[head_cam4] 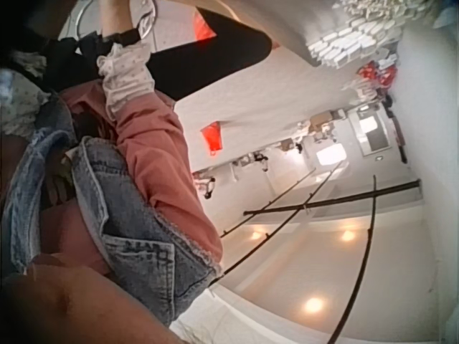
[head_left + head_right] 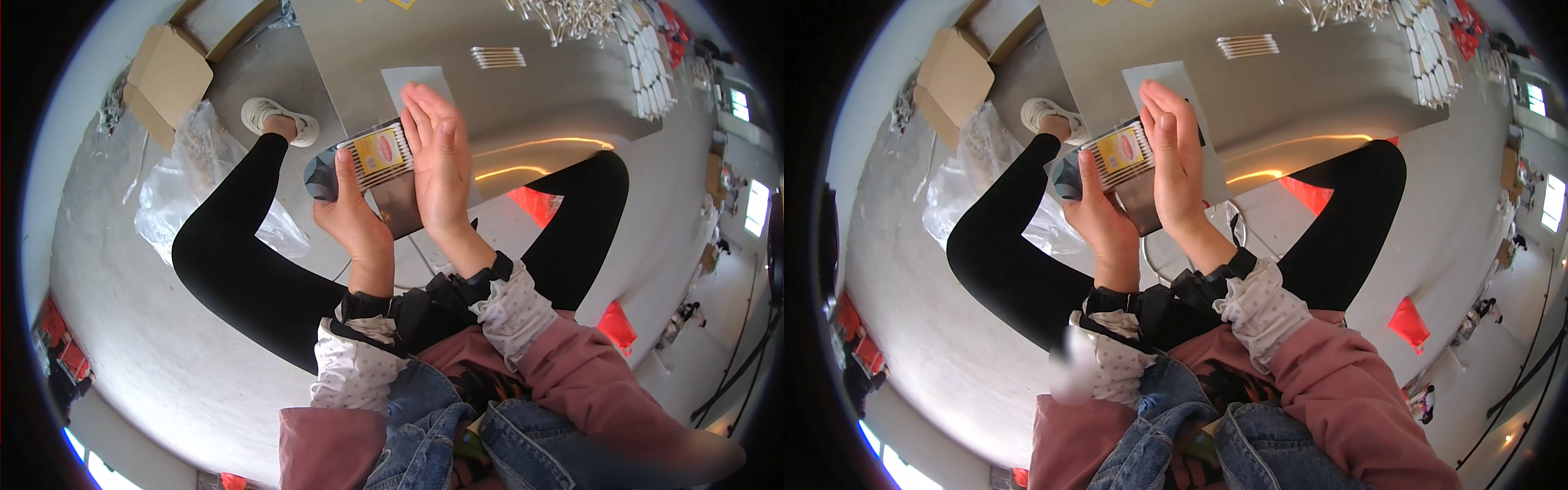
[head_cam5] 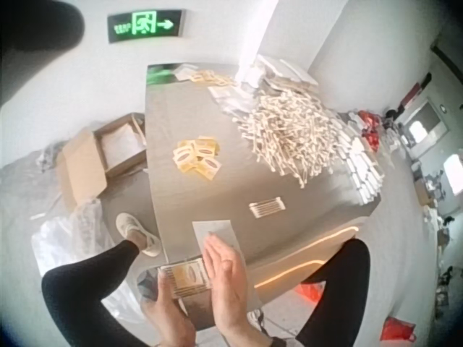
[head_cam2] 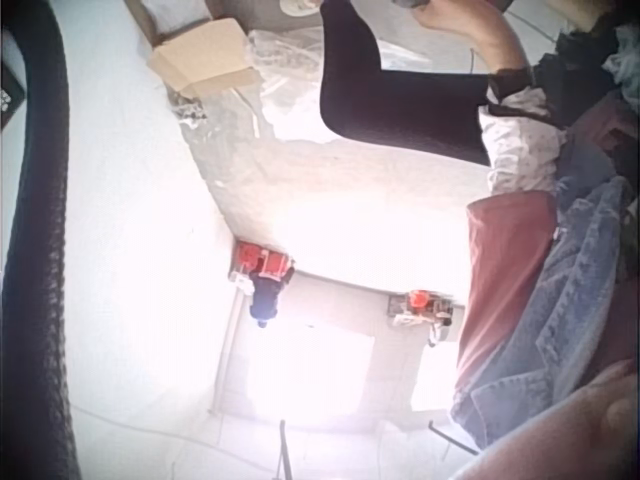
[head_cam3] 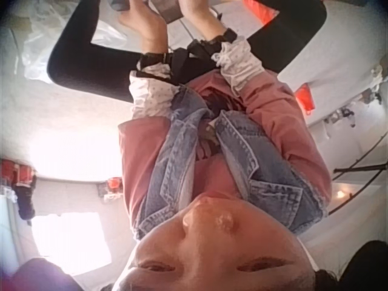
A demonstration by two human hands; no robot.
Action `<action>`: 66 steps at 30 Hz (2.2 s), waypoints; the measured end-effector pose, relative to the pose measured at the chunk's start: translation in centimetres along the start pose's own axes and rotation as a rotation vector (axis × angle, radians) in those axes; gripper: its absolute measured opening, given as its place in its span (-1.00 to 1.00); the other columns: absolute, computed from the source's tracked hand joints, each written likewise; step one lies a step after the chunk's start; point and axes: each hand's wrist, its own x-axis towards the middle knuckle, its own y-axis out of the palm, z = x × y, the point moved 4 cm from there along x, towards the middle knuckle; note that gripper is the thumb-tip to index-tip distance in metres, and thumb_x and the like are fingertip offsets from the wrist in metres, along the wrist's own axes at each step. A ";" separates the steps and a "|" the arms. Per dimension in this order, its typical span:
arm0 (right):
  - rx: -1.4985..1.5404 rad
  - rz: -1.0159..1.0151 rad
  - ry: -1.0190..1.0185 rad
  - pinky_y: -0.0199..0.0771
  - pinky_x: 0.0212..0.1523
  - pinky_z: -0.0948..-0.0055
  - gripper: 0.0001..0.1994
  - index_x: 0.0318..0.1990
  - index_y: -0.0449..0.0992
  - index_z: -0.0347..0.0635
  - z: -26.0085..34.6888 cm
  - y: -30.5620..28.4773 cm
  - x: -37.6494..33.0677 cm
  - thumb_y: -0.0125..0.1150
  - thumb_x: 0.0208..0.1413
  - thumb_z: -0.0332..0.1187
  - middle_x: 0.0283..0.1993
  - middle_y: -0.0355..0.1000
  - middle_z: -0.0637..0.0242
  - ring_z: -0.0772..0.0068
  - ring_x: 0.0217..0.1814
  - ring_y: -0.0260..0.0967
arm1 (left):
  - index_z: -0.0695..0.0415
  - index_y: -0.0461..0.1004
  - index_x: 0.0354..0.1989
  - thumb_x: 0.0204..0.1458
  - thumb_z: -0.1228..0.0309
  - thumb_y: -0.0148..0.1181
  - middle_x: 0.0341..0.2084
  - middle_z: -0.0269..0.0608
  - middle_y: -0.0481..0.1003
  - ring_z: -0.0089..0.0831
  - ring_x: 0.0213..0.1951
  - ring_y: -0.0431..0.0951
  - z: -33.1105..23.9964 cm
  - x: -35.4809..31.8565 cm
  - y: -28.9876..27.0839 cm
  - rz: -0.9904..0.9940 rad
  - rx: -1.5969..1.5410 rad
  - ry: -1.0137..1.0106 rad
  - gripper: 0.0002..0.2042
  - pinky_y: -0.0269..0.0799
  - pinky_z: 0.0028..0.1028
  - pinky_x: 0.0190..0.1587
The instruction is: Sorting and aligning cotton swabs onto a surface and placing them into a package.
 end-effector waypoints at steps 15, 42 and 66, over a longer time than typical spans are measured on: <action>-0.814 0.078 -0.425 0.15 0.43 0.20 -0.64 0.24 0.37 -0.20 4.5 -8.3 6.9 0.10 0.34 -0.37 0.36 0.31 0.07 0.08 0.47 0.16 | 0.22 0.46 0.06 0.31 0.25 0.14 -0.09 -0.30 0.50 -0.59 -0.05 0.46 -3.3 0.3 -1.6 -0.042 0.096 0.153 -0.69 0.33 -0.56 0.00; -1.079 0.461 -0.572 0.38 -0.09 0.20 -0.82 -0.33 0.47 -0.11 7.5 -15.8 13.6 0.37 -0.08 -0.44 -0.25 0.39 0.34 0.16 -0.11 0.36 | 0.35 0.41 -0.15 -0.09 0.20 0.45 -0.21 0.06 0.51 -0.05 -0.17 0.55 2.2 1.4 31.5 0.510 1.364 0.692 -0.50 0.49 -0.19 -0.12; -0.938 0.535 -0.586 0.41 -0.06 0.29 -0.91 -0.38 0.52 -0.17 7.2 -16.4 10.7 0.19 -0.10 -0.43 -0.28 0.37 0.35 0.25 -0.10 0.37 | 0.22 0.57 -0.26 -0.02 0.61 0.33 -0.30 -0.13 0.57 -0.19 -0.23 0.57 0.6 -5.4 19.0 0.876 1.333 0.977 -0.85 0.47 -0.32 -0.19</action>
